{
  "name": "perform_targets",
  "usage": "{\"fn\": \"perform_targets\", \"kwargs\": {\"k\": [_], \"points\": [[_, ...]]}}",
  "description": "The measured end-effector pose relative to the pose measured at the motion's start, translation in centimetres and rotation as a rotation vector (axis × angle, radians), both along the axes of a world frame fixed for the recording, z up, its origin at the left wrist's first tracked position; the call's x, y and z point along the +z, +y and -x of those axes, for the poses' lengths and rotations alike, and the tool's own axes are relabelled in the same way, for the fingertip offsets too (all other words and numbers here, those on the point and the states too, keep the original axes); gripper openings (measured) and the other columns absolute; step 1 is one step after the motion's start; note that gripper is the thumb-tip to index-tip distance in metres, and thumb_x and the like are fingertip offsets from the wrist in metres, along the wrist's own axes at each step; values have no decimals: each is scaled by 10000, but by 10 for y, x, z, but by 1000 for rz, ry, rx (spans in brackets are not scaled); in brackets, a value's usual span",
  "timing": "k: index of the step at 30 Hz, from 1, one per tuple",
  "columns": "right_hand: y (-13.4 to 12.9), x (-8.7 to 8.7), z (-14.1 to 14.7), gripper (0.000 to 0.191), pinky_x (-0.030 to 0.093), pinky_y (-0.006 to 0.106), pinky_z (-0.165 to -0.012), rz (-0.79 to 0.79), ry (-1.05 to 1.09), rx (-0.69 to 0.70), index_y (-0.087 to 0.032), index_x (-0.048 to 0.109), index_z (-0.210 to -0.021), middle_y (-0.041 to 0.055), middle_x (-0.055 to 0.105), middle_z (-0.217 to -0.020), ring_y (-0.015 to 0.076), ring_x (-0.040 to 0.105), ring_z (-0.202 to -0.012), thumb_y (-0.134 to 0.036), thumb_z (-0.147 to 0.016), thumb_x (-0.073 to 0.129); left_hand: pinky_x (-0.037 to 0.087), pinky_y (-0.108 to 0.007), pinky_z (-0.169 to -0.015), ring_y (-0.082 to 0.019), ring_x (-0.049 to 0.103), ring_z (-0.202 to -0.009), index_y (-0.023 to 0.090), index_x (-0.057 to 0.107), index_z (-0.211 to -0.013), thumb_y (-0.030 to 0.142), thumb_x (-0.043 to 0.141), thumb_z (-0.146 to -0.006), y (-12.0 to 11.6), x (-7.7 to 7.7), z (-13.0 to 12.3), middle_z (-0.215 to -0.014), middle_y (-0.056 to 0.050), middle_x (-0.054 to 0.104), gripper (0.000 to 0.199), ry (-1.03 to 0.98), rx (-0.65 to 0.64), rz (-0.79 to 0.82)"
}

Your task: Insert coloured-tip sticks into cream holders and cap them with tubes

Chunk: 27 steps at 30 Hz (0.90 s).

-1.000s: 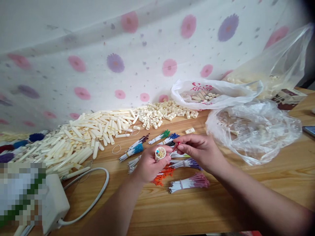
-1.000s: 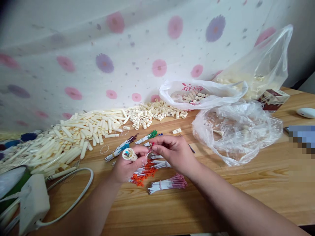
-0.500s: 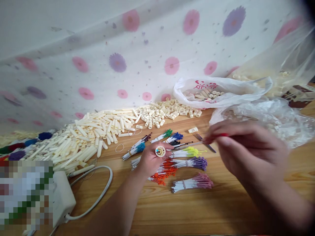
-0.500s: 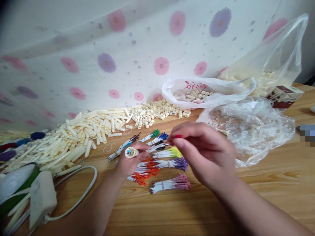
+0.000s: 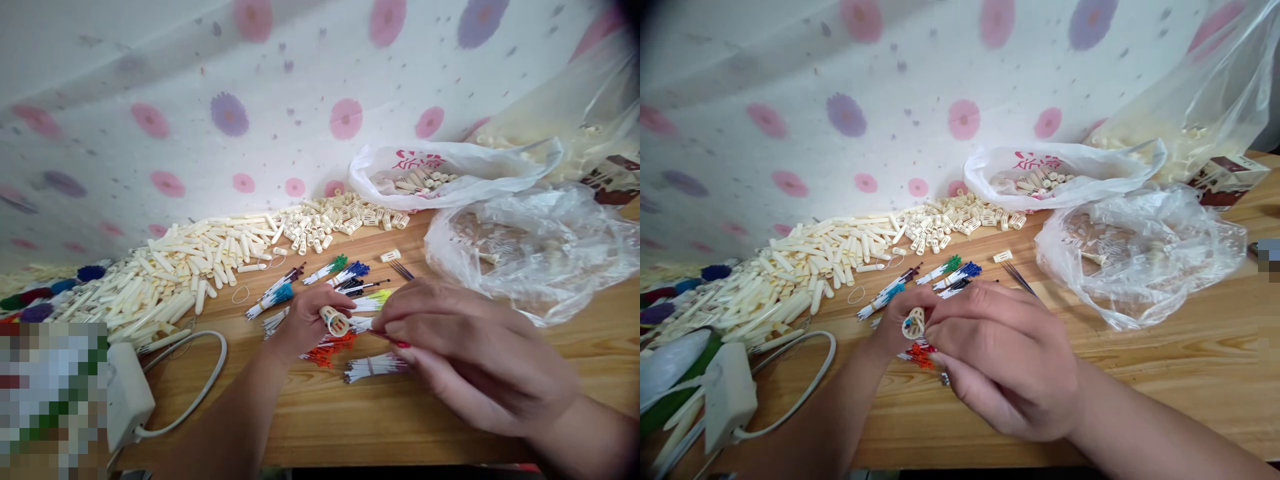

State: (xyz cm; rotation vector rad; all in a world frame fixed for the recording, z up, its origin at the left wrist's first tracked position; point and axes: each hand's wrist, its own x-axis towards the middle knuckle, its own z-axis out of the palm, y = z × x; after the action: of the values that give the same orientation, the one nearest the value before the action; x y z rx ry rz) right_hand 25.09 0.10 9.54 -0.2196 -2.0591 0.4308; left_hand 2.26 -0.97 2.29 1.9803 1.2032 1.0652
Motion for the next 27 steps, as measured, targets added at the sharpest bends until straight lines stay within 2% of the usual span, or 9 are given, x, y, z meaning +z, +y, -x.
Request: {"fn": "perform_targets", "kwargs": {"k": [6,11,16,19,22,24,27], "points": [[0,-9,8,261,567,297,-668,24,42,36,-233,631,-967,65,699,-838,172,670,-756,-70,-800,515,417,-249,-597,-149,563,-654,166,691,-743,252,632,-790,0,1,0,-703,-39,613,114,13,5,-11],[1,-10,10,273,561,293,-677,77,95,18,-203,636,-973,71,688,-817,172,659,-780,-35,-777,546,412,-247,-617,-145,559,-657,171,691,-791,264,658,-781,2,2,1,-677,-25,612,100,78,6,-88],[1,-17,13,261,550,304,-694,63,62,-6,-199,632,-962,75,687,-856,176,651,-781,-33,-780,546,403,-254,-640,-150,552,-686,181,684,-855,302,601,-831,2,1,3,-718,-30,600,149,179,23,-136],[4,-25,15,243,531,321,-699,35,36,-64,-172,627,-990,95,674,-884,185,632,-800,-51,-796,545,423,-283,-716,-176,566,-771,178,646,-996,454,571,-828,1,4,6,-826,-56,619,331,186,21,-195],[9,-32,18,213,503,320,-673,-8,-29,-109,-159,633,-964,90,654,-879,179,604,-782,-58,-805,533,431,-312,-780,-205,564,-862,166,601,-1101,633,434,-813,-1,10,8,-943,-92,610,573,198,7,-201],[12,-36,20,190,482,307,-651,-29,-52,-145,-165,640,-911,73,628,-845,169,585,-765,-57,-809,522,429,-322,-796,-209,556,-877,162,599,-1103,645,339,-839,-2,13,8,-956,-97,597,609,239,20,-193],[13,-39,23,148,445,271,-598,-24,-47,-204,-164,641,-825,51,558,-781,145,542,-714,-56,-801,542,427,-328,-781,-209,549,-851,148,622,-1019,632,310,-855,-3,15,7,-897,-94,587,599,296,52,-232]]}}
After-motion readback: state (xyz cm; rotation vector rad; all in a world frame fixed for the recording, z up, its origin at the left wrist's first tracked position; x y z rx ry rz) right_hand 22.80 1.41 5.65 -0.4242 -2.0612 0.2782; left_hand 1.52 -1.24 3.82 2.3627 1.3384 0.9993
